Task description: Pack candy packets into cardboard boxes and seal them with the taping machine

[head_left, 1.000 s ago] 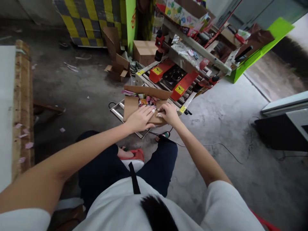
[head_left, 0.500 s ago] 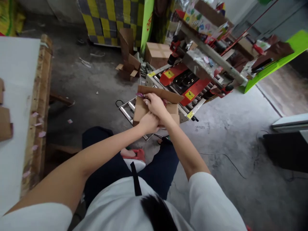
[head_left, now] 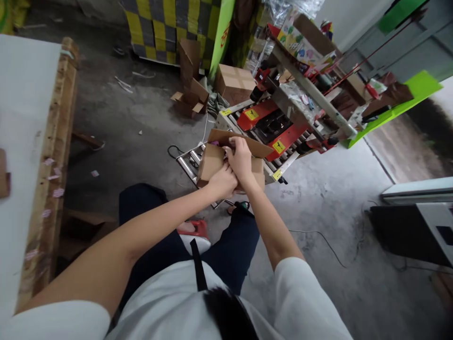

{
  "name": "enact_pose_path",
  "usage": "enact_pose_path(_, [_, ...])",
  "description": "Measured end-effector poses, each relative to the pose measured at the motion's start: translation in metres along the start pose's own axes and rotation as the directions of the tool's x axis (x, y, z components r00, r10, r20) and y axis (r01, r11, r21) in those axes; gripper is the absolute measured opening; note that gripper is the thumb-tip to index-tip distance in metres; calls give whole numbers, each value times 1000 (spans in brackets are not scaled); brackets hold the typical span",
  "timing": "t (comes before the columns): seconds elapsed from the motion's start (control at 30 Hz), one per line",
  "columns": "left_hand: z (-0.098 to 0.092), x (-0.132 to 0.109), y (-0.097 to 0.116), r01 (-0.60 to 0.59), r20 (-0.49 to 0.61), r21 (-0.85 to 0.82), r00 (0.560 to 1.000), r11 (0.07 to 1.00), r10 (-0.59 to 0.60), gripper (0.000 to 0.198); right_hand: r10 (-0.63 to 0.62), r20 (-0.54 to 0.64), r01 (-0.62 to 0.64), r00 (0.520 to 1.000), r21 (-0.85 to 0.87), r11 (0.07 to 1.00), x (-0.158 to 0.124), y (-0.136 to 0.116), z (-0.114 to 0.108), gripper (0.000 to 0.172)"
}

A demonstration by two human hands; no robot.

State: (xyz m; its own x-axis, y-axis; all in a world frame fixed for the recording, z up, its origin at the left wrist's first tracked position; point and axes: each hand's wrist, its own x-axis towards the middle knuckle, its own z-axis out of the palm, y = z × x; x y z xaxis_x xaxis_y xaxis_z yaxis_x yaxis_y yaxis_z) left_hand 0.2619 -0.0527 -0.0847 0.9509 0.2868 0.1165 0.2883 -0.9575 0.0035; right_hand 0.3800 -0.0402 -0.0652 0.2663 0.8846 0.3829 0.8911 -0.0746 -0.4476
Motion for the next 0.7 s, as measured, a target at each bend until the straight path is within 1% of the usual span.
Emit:
enact_pose_path(0.07, [-1, 0, 0, 7, -2, -15, 1000, 1000, -7, 66, -19, -122, 15, 992, -32, 999, 4, 2, -9, 41])
enact_pose_path(0.13, [-2, 1, -1, 7, -20, -29, 1000, 1000, -8, 73, 6, -163, -21, 987, -90, 996, 11, 6, -21, 48])
enact_pose_path(0.17, [-2, 1, -1, 6, -35, -34, 999, 999, -7, 77, 30, -148, -47, 989, -113, 993, 12, 8, -26, 50])
enact_pose_path(0.23, [-1, 1, -2, 5, -66, -36, 998, 999, -7, 81, 53, -48, -58, 997, -129, 990, 6, 14, -34, 49])
enact_pose_path(0.3, [2, 2, -3, -10, -76, -32, 997, 999, 8, 76, 9, 78, -2, 997, -97, 995, -16, 21, -35, 44])
enact_pose_path(0.33, [5, 2, -3, -33, -82, -26, 996, 999, 31, 71, -24, 115, 32, 993, -71, 997, -30, 25, -34, 43])
enact_pose_path(0.37, [8, 0, -4, -61, -99, -18, 993, 998, 59, 64, -50, 130, 56, 990, -44, 997, -44, 29, -31, 43])
enact_pose_path(0.43, [14, -5, -8, -132, -168, -6, 977, 991, 129, 53, -59, 111, 60, 992, -7, 998, -66, 36, -24, 46])
enact_pose_path(0.47, [16, -9, -11, -164, -215, -2, 963, 986, 160, 49, -50, 96, 50, 994, 1, 999, -73, 39, -21, 48])
enact_pose_path(0.53, [16, -18, -21, -175, -288, 3, 943, 985, 168, 48, -36, 94, 36, 995, 6, 999, -78, 43, -15, 49])
enact_pose_path(0.57, [13, -21, -28, -155, -303, 7, 941, 988, 150, 54, -35, 100, 35, 994, 2, 999, -77, 43, -14, 48])
enact_pose_path(0.6, [9, -21, -35, -116, -301, 14, 947, 993, 115, 68, -39, 107, 40, 993, -8, 999, -75, 43, -13, 47])
enact_pose_path(0.63, [3, -19, -44, -73, -274, 22, 959, 997, 76, 86, -44, 113, 47, 993, -22, 999, -73, 43, -13, 45])
enact_pose_path(0.67, [-4, -13, -52, -40, -216, 28, 975, 999, 45, 106, -48, 116, 53, 992, -38, 998, -71, 42, -13, 43])
enact_pose_path(0.7, [-12, -5, -60, -20, -130, 27, 991, 999, 23, 124, -51, 118, 57, 992, -54, 997, -69, 41, -14, 43])
